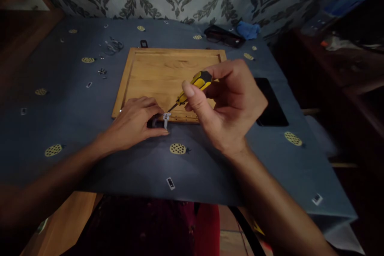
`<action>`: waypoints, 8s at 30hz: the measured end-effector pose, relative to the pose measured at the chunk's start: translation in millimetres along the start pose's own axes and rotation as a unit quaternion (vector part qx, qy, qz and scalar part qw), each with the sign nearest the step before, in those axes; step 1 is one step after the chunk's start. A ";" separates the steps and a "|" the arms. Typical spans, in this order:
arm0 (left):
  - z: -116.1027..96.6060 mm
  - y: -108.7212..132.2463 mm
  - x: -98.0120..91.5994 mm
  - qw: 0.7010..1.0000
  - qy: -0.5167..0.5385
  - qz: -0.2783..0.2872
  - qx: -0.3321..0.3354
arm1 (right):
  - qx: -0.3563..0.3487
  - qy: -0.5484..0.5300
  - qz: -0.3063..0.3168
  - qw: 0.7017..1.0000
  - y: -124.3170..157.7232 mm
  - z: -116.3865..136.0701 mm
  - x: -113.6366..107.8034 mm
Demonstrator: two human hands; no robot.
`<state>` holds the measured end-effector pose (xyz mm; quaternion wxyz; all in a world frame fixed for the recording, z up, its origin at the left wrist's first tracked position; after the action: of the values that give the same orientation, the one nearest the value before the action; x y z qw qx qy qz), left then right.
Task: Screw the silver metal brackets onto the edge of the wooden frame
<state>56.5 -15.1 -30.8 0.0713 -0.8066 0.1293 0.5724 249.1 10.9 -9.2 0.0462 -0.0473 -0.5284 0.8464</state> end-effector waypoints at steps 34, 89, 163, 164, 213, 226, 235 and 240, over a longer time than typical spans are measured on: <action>0.3 0.0 1.5 1.000 0.002 -0.015 0.005 | 0.052 -0.019 0.074 0.996 4.7 -2.6 -3.5; 0.7 0.0 1.3 1.000 0.000 -0.012 0.003 | 0.022 0.029 -0.002 0.999 3.5 10.0 0.5; 0.3 0.3 0.2 1.000 -0.004 -0.006 0.004 | 0.088 -0.004 0.088 0.992 1.5 4.0 1.0; 0.3 0.3 0.1 1.000 -0.004 -0.007 0.005 | 0.096 -0.021 0.101 0.990 -0.2 4.2 0.2; -1.0 -0.1 -1.0 1.000 -0.005 0.000 0.001 | 0.042 0.009 0.026 0.999 14.6 -3.9 2.2; -1.2 0.5 -0.8 1.000 0.002 -0.003 0.002 | 0.093 -0.039 0.108 0.989 1.6 -1.7 -1.5; -1.0 0.1 0.6 1.000 -0.001 -0.009 0.000 | 0.059 -0.041 0.073 0.995 5.2 -1.1 2.1; -1.1 0.5 1.0 1.000 -0.006 -0.008 0.000 | 0.068 -0.022 0.063 0.995 8.6 -1.1 2.1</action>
<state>57.6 -16.0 -31.4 0.0764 -0.8039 0.1225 0.5770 246.9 8.4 -17.5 -0.0160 -0.0587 -0.4668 0.8823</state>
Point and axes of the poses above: each hand's wrist, its own y-axis away from the middle knuckle, its own x-axis out of the palm, z = x × y, the point moved 1 cm from there along -y, towards the middle knuckle, and after that the axes turned 13 degrees about -x, right-handed, at the moved point
